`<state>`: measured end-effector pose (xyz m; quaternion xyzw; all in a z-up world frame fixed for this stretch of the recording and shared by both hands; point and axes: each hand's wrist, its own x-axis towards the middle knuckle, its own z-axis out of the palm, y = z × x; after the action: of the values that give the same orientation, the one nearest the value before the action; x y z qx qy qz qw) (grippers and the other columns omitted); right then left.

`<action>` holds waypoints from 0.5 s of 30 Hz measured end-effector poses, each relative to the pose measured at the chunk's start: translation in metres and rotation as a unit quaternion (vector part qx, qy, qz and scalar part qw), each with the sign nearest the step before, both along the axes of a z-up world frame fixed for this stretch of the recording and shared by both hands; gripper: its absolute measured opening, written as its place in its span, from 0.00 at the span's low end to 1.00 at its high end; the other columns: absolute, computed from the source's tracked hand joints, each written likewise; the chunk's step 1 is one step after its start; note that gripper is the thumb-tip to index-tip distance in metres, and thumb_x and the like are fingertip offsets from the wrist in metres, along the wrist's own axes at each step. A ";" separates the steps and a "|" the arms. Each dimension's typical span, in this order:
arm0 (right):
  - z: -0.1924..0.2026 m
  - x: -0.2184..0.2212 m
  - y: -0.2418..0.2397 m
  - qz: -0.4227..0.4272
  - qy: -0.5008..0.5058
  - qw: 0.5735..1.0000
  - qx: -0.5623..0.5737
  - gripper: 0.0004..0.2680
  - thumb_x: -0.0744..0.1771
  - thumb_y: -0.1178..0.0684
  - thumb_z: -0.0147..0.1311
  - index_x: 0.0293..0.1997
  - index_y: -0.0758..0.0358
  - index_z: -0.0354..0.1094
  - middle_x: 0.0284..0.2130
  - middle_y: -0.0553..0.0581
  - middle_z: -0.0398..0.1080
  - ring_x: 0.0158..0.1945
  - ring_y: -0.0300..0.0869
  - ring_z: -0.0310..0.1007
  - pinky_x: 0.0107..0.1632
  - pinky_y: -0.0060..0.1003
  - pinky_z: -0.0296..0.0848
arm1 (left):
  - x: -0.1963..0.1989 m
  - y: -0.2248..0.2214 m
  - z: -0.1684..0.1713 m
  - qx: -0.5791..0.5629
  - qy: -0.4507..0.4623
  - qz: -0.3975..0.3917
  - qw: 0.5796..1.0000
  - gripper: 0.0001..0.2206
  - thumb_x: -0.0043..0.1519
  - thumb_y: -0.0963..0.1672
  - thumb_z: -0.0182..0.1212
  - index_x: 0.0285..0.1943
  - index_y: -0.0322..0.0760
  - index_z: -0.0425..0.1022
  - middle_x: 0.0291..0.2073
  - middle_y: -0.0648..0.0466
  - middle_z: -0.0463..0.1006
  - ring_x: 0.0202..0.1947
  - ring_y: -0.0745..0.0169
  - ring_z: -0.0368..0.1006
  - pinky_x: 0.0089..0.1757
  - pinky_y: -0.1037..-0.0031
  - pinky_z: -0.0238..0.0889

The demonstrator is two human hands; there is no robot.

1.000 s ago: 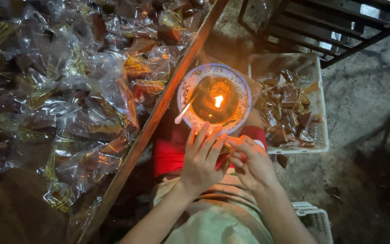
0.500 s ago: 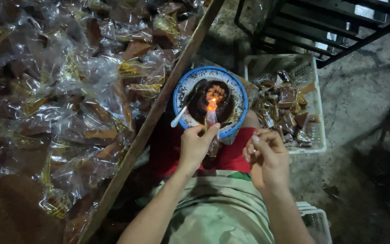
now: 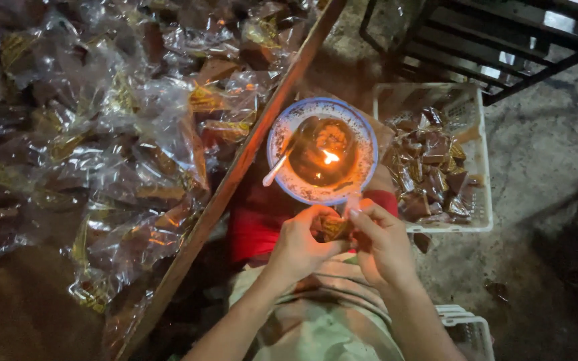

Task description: Sealing plastic bags containing food items by folding the top and passing the edge through a candle flame to heat-seal the plastic.

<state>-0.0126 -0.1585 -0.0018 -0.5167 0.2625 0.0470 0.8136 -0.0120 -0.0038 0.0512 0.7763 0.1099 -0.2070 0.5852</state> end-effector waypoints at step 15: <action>-0.014 0.009 -0.073 -0.231 0.028 0.936 0.264 0.10 0.68 0.46 0.61 0.31 0.58 0.73 0.23 0.48 0.70 0.26 0.33 0.68 0.34 0.24 0.69 | 0.109 0.080 -0.007 0.158 -0.508 -0.167 0.830 0.14 0.70 0.45 0.46 0.57 0.33 0.74 0.44 0.44 0.77 0.49 0.41 0.74 0.52 0.55 0.65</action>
<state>-0.0034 -0.2314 -0.0153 -0.2063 0.3757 -0.0603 0.9015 0.0968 0.0759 0.0440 0.8605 -0.3025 0.1421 0.3844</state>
